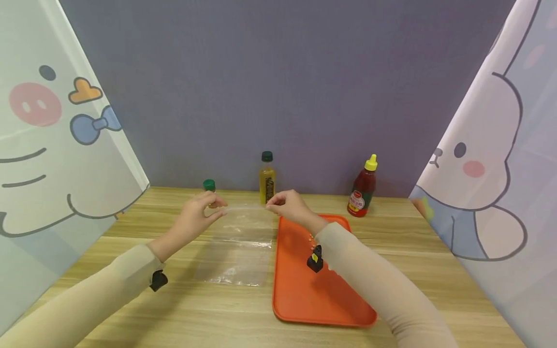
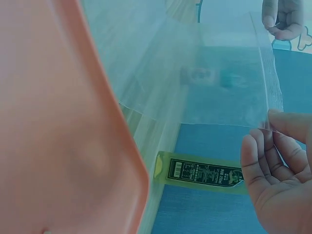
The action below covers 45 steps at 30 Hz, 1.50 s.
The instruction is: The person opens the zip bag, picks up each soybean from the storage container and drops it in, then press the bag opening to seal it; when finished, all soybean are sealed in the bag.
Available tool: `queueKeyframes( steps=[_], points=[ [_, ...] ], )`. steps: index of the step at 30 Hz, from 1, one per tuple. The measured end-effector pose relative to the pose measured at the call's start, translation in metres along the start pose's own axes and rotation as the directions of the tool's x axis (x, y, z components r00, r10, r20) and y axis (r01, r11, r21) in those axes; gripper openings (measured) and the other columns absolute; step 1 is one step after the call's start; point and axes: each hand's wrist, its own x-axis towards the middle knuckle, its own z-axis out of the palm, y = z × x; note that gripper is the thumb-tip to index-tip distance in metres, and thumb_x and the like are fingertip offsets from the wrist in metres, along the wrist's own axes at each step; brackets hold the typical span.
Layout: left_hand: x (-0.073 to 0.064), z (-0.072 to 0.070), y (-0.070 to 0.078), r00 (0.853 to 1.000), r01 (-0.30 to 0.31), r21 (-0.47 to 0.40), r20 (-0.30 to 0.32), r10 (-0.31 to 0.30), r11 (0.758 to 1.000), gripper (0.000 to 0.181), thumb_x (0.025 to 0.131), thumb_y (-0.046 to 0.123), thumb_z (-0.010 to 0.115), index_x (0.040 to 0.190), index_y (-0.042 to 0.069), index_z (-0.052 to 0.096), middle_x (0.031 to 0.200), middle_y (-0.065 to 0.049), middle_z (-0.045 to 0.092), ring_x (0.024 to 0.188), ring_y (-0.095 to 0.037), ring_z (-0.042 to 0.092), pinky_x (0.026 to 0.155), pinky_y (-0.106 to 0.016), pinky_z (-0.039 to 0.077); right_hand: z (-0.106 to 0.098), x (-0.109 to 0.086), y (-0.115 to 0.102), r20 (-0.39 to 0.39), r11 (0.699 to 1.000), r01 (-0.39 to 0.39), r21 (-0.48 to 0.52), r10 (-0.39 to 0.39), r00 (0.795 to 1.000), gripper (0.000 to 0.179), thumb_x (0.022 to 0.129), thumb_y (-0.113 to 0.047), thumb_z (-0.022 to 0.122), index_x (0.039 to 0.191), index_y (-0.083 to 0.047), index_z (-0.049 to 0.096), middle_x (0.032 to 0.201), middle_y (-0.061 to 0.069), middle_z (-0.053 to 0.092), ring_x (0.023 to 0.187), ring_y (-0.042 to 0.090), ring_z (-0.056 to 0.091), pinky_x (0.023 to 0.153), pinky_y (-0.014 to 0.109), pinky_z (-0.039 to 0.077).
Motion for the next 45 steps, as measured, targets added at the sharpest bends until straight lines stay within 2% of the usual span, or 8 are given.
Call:
queueKeyframes(
  steps=[7, 13, 18, 21, 28, 32, 41, 45],
  points=[
    [0.003, 0.005, 0.008, 0.998, 0.023, 0.024, 0.053, -0.024, 0.999, 0.016, 0.083, 0.012, 0.076, 0.098, 0.008, 0.073, 0.098, -0.004, 0.07, 0.09, -0.021, 0.064, 0.08, -0.036, 0.056, 0.003, -0.006, 0.0, 0.004, 0.999, 0.011, -0.032, -0.011, 1.0, 0.012, 0.089, -0.017, 0.07, 0.095, -0.007, 0.074, 0.089, 0.011, 0.071, 0.075, 0.023, 0.061, 0.061, 0.026, 0.049],
    [0.005, 0.008, 0.01, 0.992, -0.008, 0.114, 0.129, -0.007, 0.993, 0.009, 0.087, 0.016, 0.072, 0.093, 0.011, 0.076, 0.095, -0.001, 0.073, 0.082, -0.015, 0.066, 0.07, -0.029, 0.057, 0.007, -0.01, 0.0, 0.025, 0.999, 0.042, -0.026, -0.041, 0.999, 0.014, 0.089, -0.014, 0.07, 0.097, -0.003, 0.074, 0.089, 0.004, 0.071, 0.072, 0.015, 0.06, 0.062, 0.024, 0.05],
    [0.007, 0.012, 0.01, 0.99, -0.045, 0.124, 0.136, 0.028, 0.991, 0.006, 0.085, 0.017, 0.074, 0.087, 0.012, 0.076, 0.086, 0.001, 0.072, 0.074, -0.01, 0.064, 0.065, -0.024, 0.055, 0.009, -0.013, 0.001, 0.031, 0.998, 0.064, -0.019, -0.063, 0.998, 0.012, 0.089, -0.014, 0.07, 0.094, -0.004, 0.074, 0.088, 0.005, 0.071, 0.073, 0.016, 0.061, 0.062, 0.024, 0.049],
    [0.007, 0.013, 0.01, 0.989, -0.029, 0.124, 0.149, 0.011, 0.992, 0.004, 0.083, 0.016, 0.076, 0.084, 0.012, 0.075, 0.081, 0.003, 0.07, 0.071, -0.008, 0.061, 0.064, -0.023, 0.054, 0.011, -0.014, 0.002, 0.057, 0.996, 0.085, -0.007, -0.085, 0.995, 0.012, 0.088, -0.012, 0.07, 0.095, -0.002, 0.073, 0.089, 0.006, 0.071, 0.079, 0.027, 0.064, 0.066, 0.026, 0.051],
    [0.007, 0.013, 0.012, 0.979, 0.042, 0.108, 0.192, -0.062, 0.993, 0.005, 0.083, 0.018, 0.076, 0.08, 0.015, 0.073, 0.078, 0.006, 0.067, 0.071, -0.007, 0.059, 0.065, -0.025, 0.054, 0.013, -0.012, 0.0, 0.103, 0.995, 0.094, -0.036, -0.09, 0.991, 0.015, 0.087, -0.019, 0.072, 0.098, -0.009, 0.074, 0.094, 0.003, 0.072, 0.08, 0.011, 0.063, 0.073, 0.026, 0.054],
    [0.007, 0.013, 0.014, 0.976, 0.054, 0.09, 0.205, -0.072, 0.994, 0.005, 0.083, 0.018, 0.076, 0.08, 0.015, 0.073, 0.08, 0.005, 0.068, 0.072, -0.007, 0.06, 0.066, -0.025, 0.055, 0.018, -0.009, -0.008, 0.127, 0.995, 0.08, -0.056, -0.073, 0.989, 0.019, 0.089, -0.027, 0.071, 0.101, -0.013, 0.074, 0.098, 0.001, 0.071, 0.083, 0.011, 0.061, 0.07, 0.026, 0.052],
    [0.008, 0.016, 0.018, 0.978, 0.056, 0.074, 0.197, -0.069, 0.996, 0.007, 0.083, 0.017, 0.076, 0.078, 0.014, 0.072, 0.079, 0.003, 0.069, 0.07, -0.007, 0.06, 0.065, -0.023, 0.054, 0.035, 0.005, -0.02, 0.161, 0.995, 0.091, -0.029, -0.085, 0.983, 0.02, 0.089, -0.023, 0.07, 0.101, -0.008, 0.074, 0.097, 0.004, 0.074, 0.088, 0.018, 0.067, 0.076, 0.03, 0.056],
    [0.008, 0.016, 0.019, 0.978, 0.059, 0.078, 0.197, -0.074, 0.995, 0.008, 0.083, 0.018, 0.076, 0.077, 0.014, 0.072, 0.078, 0.004, 0.069, 0.07, -0.006, 0.06, 0.064, -0.022, 0.054, 0.041, 0.009, -0.022, 0.173, 0.993, 0.114, -0.044, -0.105, 0.979, 0.019, 0.088, -0.026, 0.072, 0.098, -0.01, 0.076, 0.094, 0.003, 0.075, 0.085, 0.014, 0.067, 0.074, 0.026, 0.056]
  ],
)
